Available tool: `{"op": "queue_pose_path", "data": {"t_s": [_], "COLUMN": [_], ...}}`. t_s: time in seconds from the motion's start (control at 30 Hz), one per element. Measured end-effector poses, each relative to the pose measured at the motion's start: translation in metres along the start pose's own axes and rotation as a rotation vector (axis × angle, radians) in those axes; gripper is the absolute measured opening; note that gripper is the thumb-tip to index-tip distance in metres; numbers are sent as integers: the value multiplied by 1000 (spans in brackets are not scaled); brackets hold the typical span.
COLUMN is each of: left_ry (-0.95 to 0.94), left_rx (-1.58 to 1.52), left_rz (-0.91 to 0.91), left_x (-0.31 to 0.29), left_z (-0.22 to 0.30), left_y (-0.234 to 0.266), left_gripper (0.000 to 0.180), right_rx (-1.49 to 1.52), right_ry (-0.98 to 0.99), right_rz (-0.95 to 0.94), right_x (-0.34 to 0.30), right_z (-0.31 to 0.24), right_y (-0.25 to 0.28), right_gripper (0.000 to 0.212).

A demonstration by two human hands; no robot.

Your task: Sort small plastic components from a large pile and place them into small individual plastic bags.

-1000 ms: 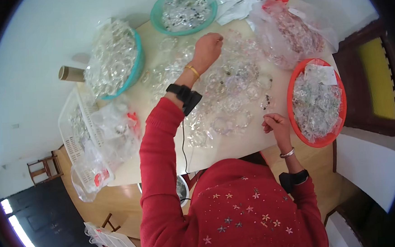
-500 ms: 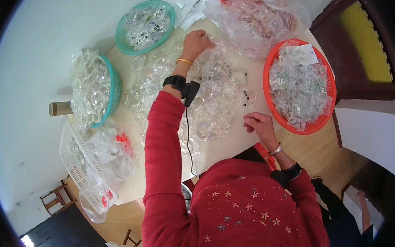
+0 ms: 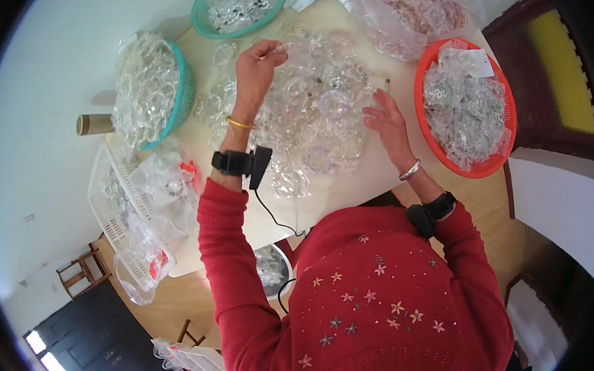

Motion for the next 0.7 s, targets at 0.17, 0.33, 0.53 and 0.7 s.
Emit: {"op": "queue_pose_path", "data": {"t_s": [0.17, 0.33, 0.53, 0.7], "left_ry": [207, 336, 322, 394], "left_rx": [-252, -542, -520, -400], "left_rz": [24, 76, 24, 53], "left_x": [-69, -107, -116, -122], "left_z": [13, 4, 3, -2], "left_y": [-12, -28, -27, -27], "left_gripper": [18, 19, 14, 13], "right_rx": [44, 316, 236, 155], "right_ry": [-14, -185, -175, -176], "right_rz": [-201, -378, -321, -340], "right_x": [-1, -6, -6, -12], "right_z": [-48, -73, -72, -68], "right_y": [-38, -67, -67, -60], "right_gripper": [50, 43, 29, 18]}}
Point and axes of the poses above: each hand's wrist, its own x-axis towards the middle knuckle, its own y-axis out of the back of the hand, z = x × y, the point moved 4 cm from there along x, towards the middle knuckle, and after that the axes turned 3 degrees about -y, right-handed, at the moved point
